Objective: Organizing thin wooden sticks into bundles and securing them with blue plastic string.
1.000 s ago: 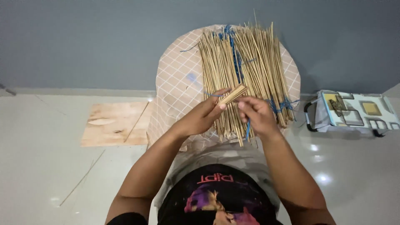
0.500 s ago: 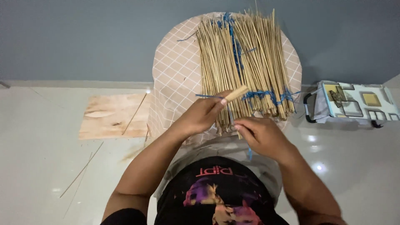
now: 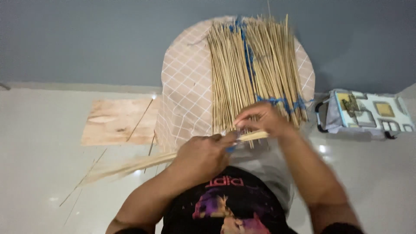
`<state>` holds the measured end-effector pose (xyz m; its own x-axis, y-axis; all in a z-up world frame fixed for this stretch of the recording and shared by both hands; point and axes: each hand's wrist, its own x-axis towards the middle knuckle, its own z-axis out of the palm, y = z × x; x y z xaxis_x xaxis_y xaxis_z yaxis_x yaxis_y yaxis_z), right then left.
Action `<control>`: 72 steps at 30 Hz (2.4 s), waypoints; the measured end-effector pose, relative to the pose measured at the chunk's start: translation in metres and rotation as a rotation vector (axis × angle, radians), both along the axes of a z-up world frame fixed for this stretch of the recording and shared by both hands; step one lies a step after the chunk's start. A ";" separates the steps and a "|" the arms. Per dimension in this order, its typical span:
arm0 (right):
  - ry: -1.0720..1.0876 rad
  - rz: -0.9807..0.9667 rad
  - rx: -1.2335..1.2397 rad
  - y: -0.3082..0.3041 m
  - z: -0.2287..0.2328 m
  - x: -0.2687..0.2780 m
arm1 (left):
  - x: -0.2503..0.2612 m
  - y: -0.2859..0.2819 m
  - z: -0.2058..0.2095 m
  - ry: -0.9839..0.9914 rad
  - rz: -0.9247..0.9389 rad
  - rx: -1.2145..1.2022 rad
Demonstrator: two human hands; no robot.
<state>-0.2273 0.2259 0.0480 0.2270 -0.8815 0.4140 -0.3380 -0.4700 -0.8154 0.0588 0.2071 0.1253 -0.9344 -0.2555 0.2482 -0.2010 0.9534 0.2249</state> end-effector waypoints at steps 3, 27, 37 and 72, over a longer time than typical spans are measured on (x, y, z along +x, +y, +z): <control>-0.162 -0.199 -0.016 0.012 -0.068 0.046 | 0.001 -0.021 -0.011 -0.019 0.208 -0.025; 0.754 -0.541 -0.646 0.031 -0.043 0.073 | -0.002 -0.029 -0.022 0.027 0.294 0.366; 0.689 -0.294 -0.620 0.056 0.014 0.075 | -0.027 -0.026 -0.033 0.104 0.134 0.029; -0.095 -0.720 -0.223 0.058 -0.061 0.092 | -0.047 -0.021 -0.112 0.735 0.038 0.664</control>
<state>-0.1351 0.2837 -0.0129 -0.4186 -0.6916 0.5886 -0.5567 -0.3167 -0.7680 0.0114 0.1859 0.0128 -0.5935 -0.5791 0.5590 0.1753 0.5848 0.7920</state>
